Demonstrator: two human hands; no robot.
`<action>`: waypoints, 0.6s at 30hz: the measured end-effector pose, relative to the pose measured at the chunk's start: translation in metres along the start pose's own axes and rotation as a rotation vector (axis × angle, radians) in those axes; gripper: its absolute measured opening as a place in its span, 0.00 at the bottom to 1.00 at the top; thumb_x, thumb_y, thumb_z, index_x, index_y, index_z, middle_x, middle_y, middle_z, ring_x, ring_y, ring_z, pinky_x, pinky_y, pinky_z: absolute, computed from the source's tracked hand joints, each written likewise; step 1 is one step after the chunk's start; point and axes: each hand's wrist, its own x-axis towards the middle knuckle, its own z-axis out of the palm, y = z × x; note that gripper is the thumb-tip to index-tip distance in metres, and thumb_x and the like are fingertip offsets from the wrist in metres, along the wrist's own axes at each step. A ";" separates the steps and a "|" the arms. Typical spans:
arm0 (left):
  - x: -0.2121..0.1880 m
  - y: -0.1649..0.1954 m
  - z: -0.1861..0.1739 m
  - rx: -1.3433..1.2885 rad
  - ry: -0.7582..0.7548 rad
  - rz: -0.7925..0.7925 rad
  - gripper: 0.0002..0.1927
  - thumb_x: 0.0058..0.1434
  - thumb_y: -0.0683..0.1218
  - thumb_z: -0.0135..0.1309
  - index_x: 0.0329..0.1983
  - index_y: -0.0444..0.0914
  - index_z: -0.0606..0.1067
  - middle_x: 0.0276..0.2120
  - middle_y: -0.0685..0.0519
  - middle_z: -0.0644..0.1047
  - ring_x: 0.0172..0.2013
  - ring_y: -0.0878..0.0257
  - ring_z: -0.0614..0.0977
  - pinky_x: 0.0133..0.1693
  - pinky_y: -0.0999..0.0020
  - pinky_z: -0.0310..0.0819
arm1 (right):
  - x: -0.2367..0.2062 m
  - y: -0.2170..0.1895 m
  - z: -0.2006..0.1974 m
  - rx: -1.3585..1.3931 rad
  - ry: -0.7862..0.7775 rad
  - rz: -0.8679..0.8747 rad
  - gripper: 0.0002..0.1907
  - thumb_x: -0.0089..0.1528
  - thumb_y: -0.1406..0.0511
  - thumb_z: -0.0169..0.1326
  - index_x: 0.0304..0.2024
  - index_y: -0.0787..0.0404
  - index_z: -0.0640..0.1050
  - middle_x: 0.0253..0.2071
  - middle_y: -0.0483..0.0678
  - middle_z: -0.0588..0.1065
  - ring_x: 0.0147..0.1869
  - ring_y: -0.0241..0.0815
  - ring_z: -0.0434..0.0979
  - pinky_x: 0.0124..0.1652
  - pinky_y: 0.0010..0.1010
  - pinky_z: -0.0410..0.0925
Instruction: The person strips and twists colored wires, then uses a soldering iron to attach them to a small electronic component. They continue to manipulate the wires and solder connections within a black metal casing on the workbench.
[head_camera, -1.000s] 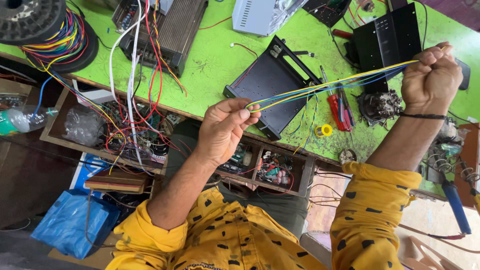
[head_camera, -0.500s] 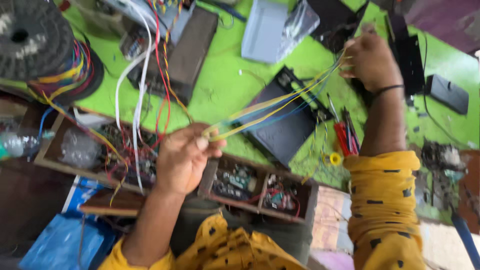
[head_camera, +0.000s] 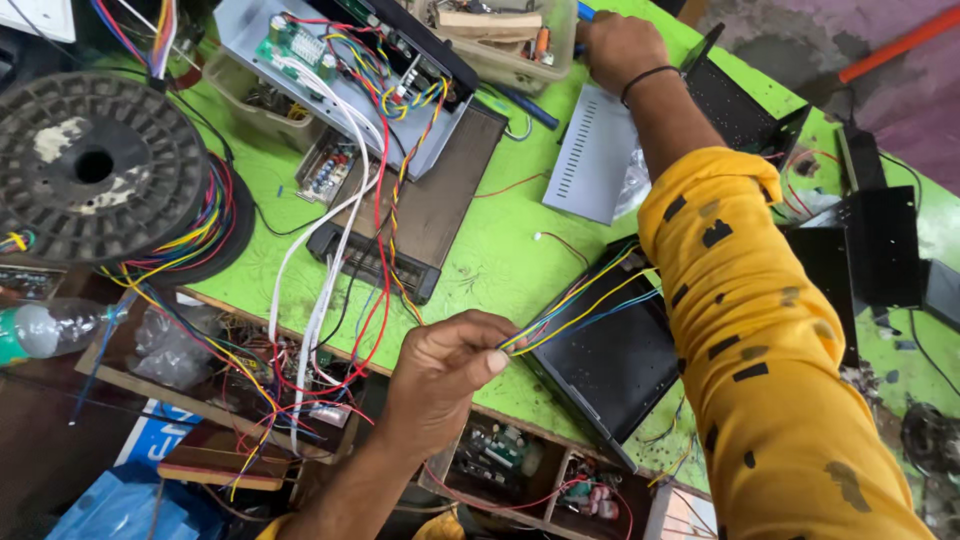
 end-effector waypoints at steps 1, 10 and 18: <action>0.000 0.001 0.001 -0.004 -0.006 0.001 0.06 0.62 0.33 0.59 0.42 0.29 0.80 0.47 0.43 0.81 0.49 0.61 0.80 0.54 0.64 0.71 | -0.006 0.001 -0.002 -0.010 -0.035 0.021 0.17 0.61 0.64 0.59 0.54 0.53 0.80 0.42 0.60 0.79 0.43 0.63 0.80 0.41 0.53 0.72; 0.004 -0.014 0.016 -0.024 -0.042 0.005 0.09 0.63 0.34 0.58 0.47 0.28 0.79 0.47 0.43 0.82 0.49 0.59 0.82 0.58 0.61 0.72 | -0.070 0.023 -0.028 1.631 0.275 0.695 0.22 0.65 0.58 0.43 0.56 0.65 0.71 0.33 0.62 0.79 0.31 0.54 0.84 0.29 0.37 0.82; 0.013 -0.012 0.026 0.154 -0.102 0.010 0.11 0.64 0.36 0.57 0.49 0.30 0.79 0.46 0.47 0.82 0.49 0.62 0.83 0.57 0.65 0.75 | -0.102 0.031 -0.015 2.281 0.193 0.797 0.17 0.72 0.61 0.50 0.54 0.70 0.68 0.38 0.64 0.77 0.32 0.49 0.80 0.32 0.29 0.77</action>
